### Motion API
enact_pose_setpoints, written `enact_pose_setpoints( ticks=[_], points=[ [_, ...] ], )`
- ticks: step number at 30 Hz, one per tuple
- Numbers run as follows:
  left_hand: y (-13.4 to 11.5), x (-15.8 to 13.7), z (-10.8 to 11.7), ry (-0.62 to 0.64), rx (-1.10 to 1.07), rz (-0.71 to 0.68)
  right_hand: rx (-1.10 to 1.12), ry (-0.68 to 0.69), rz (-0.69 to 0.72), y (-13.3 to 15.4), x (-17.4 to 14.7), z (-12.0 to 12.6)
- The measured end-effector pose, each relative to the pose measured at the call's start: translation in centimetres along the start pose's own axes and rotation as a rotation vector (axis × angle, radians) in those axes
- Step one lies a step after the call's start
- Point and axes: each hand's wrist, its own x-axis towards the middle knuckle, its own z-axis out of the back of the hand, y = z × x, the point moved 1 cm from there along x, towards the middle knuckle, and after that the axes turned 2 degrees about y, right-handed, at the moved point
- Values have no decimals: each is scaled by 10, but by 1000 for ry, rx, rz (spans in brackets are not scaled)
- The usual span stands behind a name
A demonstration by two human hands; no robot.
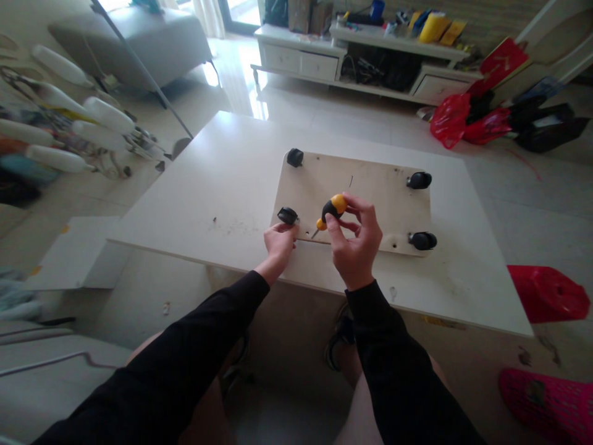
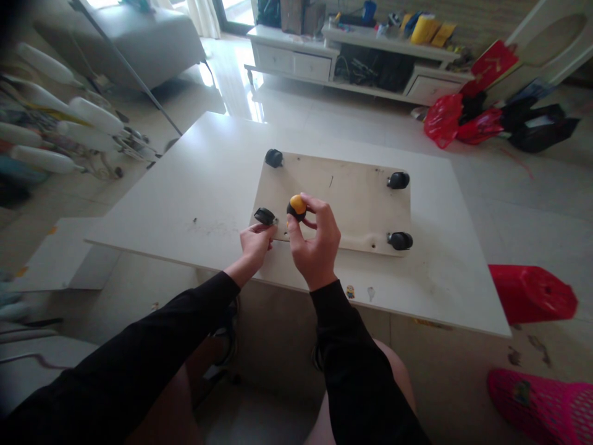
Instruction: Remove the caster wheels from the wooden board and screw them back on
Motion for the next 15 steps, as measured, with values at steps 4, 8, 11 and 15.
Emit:
enact_pose_setpoints(
  ticks=[4, 8, 11, 15],
  points=[
    [1, -1, -1, 4, 2, -19, -1, 15, -23, 1, -1, -1],
    [2, -1, -1, 19, -19, 2, 12, 15, -13, 3, 0, -1],
    [-1, -4, -1, 0, -42, 27, 7, 11, -8, 3, 0, -1],
    [-7, -10, -2, -32, -101, 69, 1, 15, -21, 3, 0, -1]
  ],
)
